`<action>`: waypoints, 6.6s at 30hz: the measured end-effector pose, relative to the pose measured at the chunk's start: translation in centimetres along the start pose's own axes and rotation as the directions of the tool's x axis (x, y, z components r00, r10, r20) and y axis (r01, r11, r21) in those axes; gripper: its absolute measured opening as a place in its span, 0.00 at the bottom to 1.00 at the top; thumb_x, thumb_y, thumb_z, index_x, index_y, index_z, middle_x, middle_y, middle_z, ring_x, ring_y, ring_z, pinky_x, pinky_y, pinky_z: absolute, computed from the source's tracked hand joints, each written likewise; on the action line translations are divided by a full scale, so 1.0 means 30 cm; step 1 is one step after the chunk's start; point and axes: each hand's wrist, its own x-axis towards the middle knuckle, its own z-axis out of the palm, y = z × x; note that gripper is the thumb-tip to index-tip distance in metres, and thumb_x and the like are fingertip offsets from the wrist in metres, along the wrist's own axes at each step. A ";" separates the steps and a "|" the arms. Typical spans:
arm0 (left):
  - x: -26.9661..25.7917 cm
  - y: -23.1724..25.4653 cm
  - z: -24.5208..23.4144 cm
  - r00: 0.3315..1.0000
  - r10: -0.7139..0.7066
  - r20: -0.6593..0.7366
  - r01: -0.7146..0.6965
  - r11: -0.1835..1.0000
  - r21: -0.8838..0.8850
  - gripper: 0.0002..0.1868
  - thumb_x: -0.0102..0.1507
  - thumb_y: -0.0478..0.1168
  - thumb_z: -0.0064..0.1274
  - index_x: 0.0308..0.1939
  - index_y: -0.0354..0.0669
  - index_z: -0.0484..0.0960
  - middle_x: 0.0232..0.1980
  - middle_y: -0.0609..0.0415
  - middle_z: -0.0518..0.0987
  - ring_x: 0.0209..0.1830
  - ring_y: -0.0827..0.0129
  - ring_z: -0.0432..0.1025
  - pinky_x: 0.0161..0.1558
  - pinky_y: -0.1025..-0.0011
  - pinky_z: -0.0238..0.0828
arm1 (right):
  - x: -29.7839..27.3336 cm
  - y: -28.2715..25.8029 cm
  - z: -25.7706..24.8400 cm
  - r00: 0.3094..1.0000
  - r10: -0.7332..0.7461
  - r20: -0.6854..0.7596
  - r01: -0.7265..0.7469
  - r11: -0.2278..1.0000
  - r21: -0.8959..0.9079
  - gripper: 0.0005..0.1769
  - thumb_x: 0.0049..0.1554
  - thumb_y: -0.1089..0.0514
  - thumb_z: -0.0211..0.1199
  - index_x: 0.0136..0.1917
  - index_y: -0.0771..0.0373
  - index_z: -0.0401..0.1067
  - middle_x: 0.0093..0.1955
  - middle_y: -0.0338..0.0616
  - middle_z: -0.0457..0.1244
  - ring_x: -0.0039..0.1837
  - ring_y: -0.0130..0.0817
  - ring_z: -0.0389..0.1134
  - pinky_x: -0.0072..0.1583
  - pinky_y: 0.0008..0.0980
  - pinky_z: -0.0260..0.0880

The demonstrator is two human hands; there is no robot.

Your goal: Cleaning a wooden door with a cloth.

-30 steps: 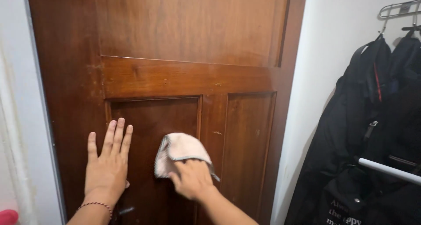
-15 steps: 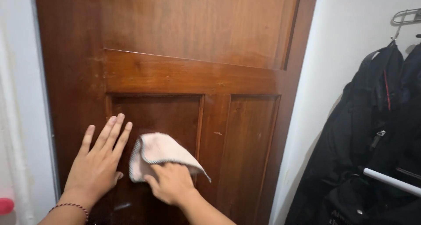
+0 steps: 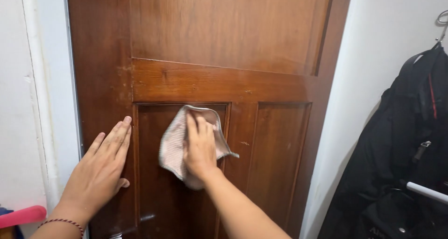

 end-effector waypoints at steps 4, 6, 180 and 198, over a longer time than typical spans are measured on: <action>-0.011 0.004 0.027 0.998 -0.035 -0.050 0.035 0.999 -0.004 0.72 0.39 0.66 0.63 0.79 0.38 0.49 0.86 0.51 0.46 0.84 0.64 0.45 0.78 0.58 0.48 | -0.049 -0.066 0.041 0.992 -0.091 0.085 0.102 0.985 -0.137 0.42 0.44 0.66 0.70 0.72 0.63 0.61 0.72 0.61 0.53 0.72 0.63 0.53 0.72 0.57 0.56; -0.016 0.006 0.059 0.988 -0.072 -0.138 0.068 0.997 -0.035 0.75 0.36 0.70 0.64 0.80 0.42 0.49 0.85 0.52 0.47 0.84 0.64 0.45 0.78 0.56 0.48 | -0.094 -0.083 0.062 0.963 -0.044 0.264 0.088 0.983 -0.158 0.36 0.51 0.58 0.73 0.70 0.51 0.64 0.75 0.60 0.50 0.79 0.63 0.47 0.74 0.62 0.50; 0.270 0.075 -0.252 1.000 -0.018 -0.016 0.020 0.992 0.128 0.42 0.52 0.43 0.58 0.70 0.49 0.64 0.76 0.44 0.59 0.65 0.48 0.60 0.65 0.53 0.60 | 0.299 0.631 -0.192 0.982 0.132 -0.137 -0.156 0.972 -0.178 0.37 0.63 0.35 0.45 0.73 0.62 0.67 0.73 0.82 0.51 0.77 0.80 0.36 0.73 0.63 0.25; 0.463 0.157 -0.145 0.908 0.075 -0.412 -0.034 0.994 0.107 0.49 0.54 0.70 0.48 0.72 0.46 0.67 0.75 0.47 0.64 0.75 0.56 0.56 0.74 0.50 0.50 | 0.256 0.615 -0.279 0.987 0.148 0.066 -0.128 0.962 -0.240 0.35 0.62 0.34 0.50 0.75 0.54 0.65 0.76 0.73 0.49 0.83 0.70 0.31 0.80 0.59 0.21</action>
